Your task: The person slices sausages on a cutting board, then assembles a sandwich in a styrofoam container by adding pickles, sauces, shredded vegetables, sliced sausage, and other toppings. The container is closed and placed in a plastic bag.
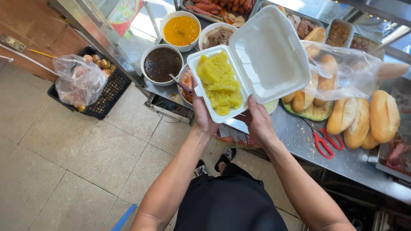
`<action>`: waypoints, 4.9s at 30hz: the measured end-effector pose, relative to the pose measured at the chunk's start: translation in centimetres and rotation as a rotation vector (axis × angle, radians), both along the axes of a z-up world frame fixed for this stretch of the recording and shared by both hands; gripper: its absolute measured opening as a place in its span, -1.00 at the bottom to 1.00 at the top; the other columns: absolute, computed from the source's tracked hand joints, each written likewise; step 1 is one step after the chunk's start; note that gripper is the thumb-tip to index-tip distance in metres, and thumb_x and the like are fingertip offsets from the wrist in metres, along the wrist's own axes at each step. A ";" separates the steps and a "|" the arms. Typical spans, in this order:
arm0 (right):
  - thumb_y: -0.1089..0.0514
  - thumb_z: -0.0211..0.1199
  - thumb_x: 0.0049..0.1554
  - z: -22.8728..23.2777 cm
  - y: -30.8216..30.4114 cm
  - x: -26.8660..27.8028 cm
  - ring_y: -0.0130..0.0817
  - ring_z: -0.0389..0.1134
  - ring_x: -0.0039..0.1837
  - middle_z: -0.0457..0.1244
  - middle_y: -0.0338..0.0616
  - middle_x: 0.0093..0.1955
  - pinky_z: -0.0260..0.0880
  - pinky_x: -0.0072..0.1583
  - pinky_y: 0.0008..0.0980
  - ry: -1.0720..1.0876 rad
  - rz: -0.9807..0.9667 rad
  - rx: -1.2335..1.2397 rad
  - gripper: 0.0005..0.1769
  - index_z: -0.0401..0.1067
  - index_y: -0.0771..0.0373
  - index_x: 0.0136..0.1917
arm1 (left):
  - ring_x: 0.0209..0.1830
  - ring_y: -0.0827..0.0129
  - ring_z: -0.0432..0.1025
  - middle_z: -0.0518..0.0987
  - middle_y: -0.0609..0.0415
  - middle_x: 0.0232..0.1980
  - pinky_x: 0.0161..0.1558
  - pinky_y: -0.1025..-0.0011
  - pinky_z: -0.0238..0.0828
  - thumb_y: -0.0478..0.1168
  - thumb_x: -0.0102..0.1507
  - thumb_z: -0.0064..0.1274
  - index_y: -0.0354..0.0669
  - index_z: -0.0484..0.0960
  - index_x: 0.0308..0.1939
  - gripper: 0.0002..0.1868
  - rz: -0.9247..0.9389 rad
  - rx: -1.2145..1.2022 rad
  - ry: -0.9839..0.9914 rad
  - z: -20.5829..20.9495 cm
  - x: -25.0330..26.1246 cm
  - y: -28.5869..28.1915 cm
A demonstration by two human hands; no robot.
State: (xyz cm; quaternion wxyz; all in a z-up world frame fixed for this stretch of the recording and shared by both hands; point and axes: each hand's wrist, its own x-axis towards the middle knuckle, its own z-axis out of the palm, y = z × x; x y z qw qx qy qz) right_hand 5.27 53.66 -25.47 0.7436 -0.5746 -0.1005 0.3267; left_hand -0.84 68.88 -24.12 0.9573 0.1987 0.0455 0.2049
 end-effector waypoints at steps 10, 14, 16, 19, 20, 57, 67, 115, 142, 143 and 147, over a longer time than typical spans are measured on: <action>-0.18 -0.19 0.44 1.5 2.2 12.9 -0.34 0.39 0.07 0.41 -0.03 0.06 0.38 0.18 -0.37 -0.366 0.505 -0.318 -0.34 0.51 0.41 0.15 | 0.44 0.16 0.34 0.39 -0.18 0.47 0.39 0.19 0.35 0.25 0.38 -0.27 -0.30 0.28 0.49 -0.20 -0.356 0.188 0.305 2.0 -1.4 6.5; -0.18 -0.17 0.40 0.0 3.9 14.7 -0.38 0.32 -0.05 0.38 -0.14 0.01 0.36 0.03 -0.33 -0.394 0.475 -0.197 -0.41 0.47 0.32 0.21 | 0.37 0.16 0.41 0.44 -0.20 0.43 0.33 0.21 0.42 0.16 0.44 -0.18 -0.38 0.30 0.46 -0.27 -0.157 0.104 0.320 1.2 -1.2 5.5; -0.16 -0.02 0.34 -0.7 3.9 15.8 -0.35 0.32 -0.05 0.38 -0.12 0.01 0.35 0.01 -0.30 -0.643 0.311 -0.309 -0.48 0.46 0.27 0.27 | 0.39 0.15 0.39 0.42 -0.18 0.44 0.35 0.17 0.40 0.19 0.44 -0.21 -0.33 0.27 0.49 -0.25 -0.019 0.160 0.315 1.3 -1.7 5.8; -0.09 0.30 0.23 -2.0 3.5 17.8 -0.28 0.35 -0.02 0.38 0.01 -0.07 0.34 0.02 -0.26 -1.144 0.107 -0.691 -0.45 0.41 0.31 0.34 | 0.42 0.14 0.37 0.40 -0.12 0.46 0.38 0.13 0.39 0.23 0.43 -0.26 -0.26 0.23 0.52 -0.24 0.104 0.157 0.277 1.4 -1.9 7.3; -0.08 0.37 0.16 -2.5 3.9 18.5 -0.28 0.35 -0.08 0.39 0.01 -0.12 0.33 -0.02 -0.26 -1.050 0.191 -0.748 -0.31 0.32 0.33 0.42 | 0.43 0.14 0.36 0.39 -0.10 0.47 0.39 0.12 0.38 0.25 0.43 -0.27 -0.24 0.21 0.53 -0.23 0.129 0.139 0.263 1.4 -2.0 7.8; 0.15 0.08 0.39 -10.5 10.2 19.1 -0.47 0.41 -0.16 0.44 -0.12 -0.15 0.39 -0.08 -0.47 -0.174 -0.205 -0.182 -0.68 0.55 0.42 0.13 | 0.56 0.15 0.21 0.25 -0.05 0.58 0.49 0.14 0.26 0.36 0.42 -0.40 -0.18 0.08 0.61 -0.12 0.188 0.174 0.275 -1.3 0.9 12.3; 0.15 0.11 0.36 -10.1 10.5 16.9 -0.46 0.46 -0.09 0.43 -0.05 -0.11 0.47 -0.03 -0.51 -0.812 -0.078 -0.356 -0.68 0.54 0.43 0.16 | 0.58 0.12 0.16 0.19 -0.02 0.59 0.47 0.06 0.25 0.41 0.36 -0.43 -0.06 0.00 0.62 -0.09 0.245 0.157 0.330 -1.9 1.0 11.8; 0.21 0.11 0.45 8.1 6.2 13.4 -0.42 0.39 -0.03 0.38 -0.03 -0.04 0.44 0.02 -0.48 -0.799 -0.090 -0.083 -0.73 0.50 0.48 0.23 | 0.69 0.11 -0.08 -0.06 -0.02 0.71 0.62 0.11 -0.10 0.44 0.37 -0.41 -0.09 -0.15 0.66 -0.02 0.446 0.099 0.153 2.4 7.7 8.2; 0.11 0.14 0.40 -1.0 5.9 17.4 -0.54 0.31 -0.13 0.43 -0.15 -0.09 0.27 -0.11 -0.54 -0.641 -0.292 -0.335 -0.71 0.58 0.31 0.21 | 0.63 0.10 0.10 0.16 -0.02 0.63 0.58 0.10 0.08 0.39 0.41 -0.45 -0.11 0.04 0.62 -0.12 0.313 0.099 0.141 1.3 3.7 11.9; 0.10 0.15 0.39 -2.1 6.9 17.4 -0.55 0.33 -0.14 0.44 -0.15 -0.12 0.28 -0.13 -0.54 -0.673 -0.232 -0.461 -0.70 0.59 0.30 0.19 | 0.63 0.10 0.11 0.17 -0.02 0.63 0.58 0.10 0.08 0.38 0.42 -0.46 -0.12 0.05 0.62 -0.13 0.305 0.124 0.145 1.3 3.3 12.0; 0.08 0.21 0.31 -5.5 10.1 16.7 -0.46 0.51 -0.07 0.48 -0.06 -0.08 0.46 0.02 -0.50 -0.805 -0.158 -0.581 -0.70 0.59 0.25 0.20 | 0.61 0.12 0.13 0.18 0.00 0.63 0.57 0.13 0.09 0.39 0.41 -0.49 -0.12 0.04 0.62 -0.12 0.196 0.129 0.180 1.7 2.9 11.7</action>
